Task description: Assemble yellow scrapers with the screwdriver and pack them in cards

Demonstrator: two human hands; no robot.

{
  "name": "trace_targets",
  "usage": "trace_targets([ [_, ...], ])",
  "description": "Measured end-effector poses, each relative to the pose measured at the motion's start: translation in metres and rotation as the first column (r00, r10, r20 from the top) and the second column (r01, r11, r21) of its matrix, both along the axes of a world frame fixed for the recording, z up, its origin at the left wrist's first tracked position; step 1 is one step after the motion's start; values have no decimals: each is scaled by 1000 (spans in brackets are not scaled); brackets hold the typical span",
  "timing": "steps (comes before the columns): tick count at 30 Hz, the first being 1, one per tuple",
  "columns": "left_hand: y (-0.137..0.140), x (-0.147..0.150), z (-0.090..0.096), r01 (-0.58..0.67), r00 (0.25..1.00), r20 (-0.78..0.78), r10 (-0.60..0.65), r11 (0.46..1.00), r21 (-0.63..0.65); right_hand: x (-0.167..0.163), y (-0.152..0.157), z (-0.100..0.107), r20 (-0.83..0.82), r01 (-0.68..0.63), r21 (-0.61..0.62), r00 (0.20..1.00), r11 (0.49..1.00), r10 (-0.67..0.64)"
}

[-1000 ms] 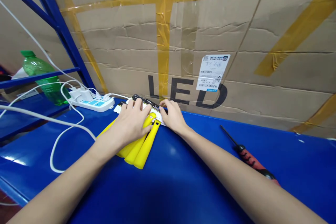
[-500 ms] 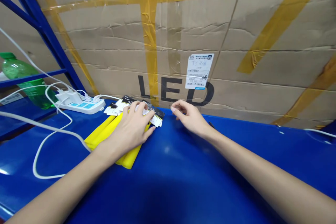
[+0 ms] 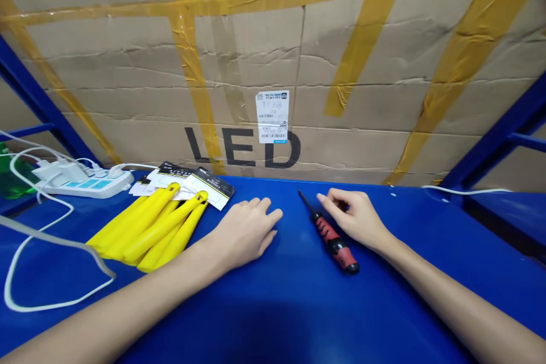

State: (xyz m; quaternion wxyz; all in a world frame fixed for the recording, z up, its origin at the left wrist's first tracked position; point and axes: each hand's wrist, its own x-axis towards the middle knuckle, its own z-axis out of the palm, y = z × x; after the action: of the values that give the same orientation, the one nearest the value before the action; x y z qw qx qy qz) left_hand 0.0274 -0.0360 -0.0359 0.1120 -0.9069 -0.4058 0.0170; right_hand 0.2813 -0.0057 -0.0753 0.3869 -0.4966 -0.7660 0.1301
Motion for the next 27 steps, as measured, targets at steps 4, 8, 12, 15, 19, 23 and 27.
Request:
trace_targets([
  [4, 7, 19, -11, -3, 1000, 26, 3, 1000, 19, 8, 3, -12, -4, 22, -25, 1000, 999, -22],
  [8, 16, 21, -22, -9, 998, 68, 5, 999, 52, 5, 2, -12, 12, -16, -67, 1000, 998, 17],
  [12, 20, 18, -32, -1, 993, 116, -4, 999, 47, 4, -3, -10, 24, -42, -111, 999, 993, 45],
  [15, 21, 16, -36, 6, 989, 149, -12, 999, 35, 5, -3, -10, 28, -49, -141, 998, 989, 53],
  [19, 21, 15, -40, 10, 973, 232, -11, 1000, 5, 5, -2, -12, 59, -48, -167, 997, 985, 59],
  [23, 21, 13, -43, -3, 940, 341, 17, 999, -41, 4, -1, -14, 87, -39, -167, 995, 985, 54],
  [27, 25, 10, -45, -20, 891, 450, 58, 996, -89, 3, -1, -14, 98, -32, -169, 994, 985, 49],
])
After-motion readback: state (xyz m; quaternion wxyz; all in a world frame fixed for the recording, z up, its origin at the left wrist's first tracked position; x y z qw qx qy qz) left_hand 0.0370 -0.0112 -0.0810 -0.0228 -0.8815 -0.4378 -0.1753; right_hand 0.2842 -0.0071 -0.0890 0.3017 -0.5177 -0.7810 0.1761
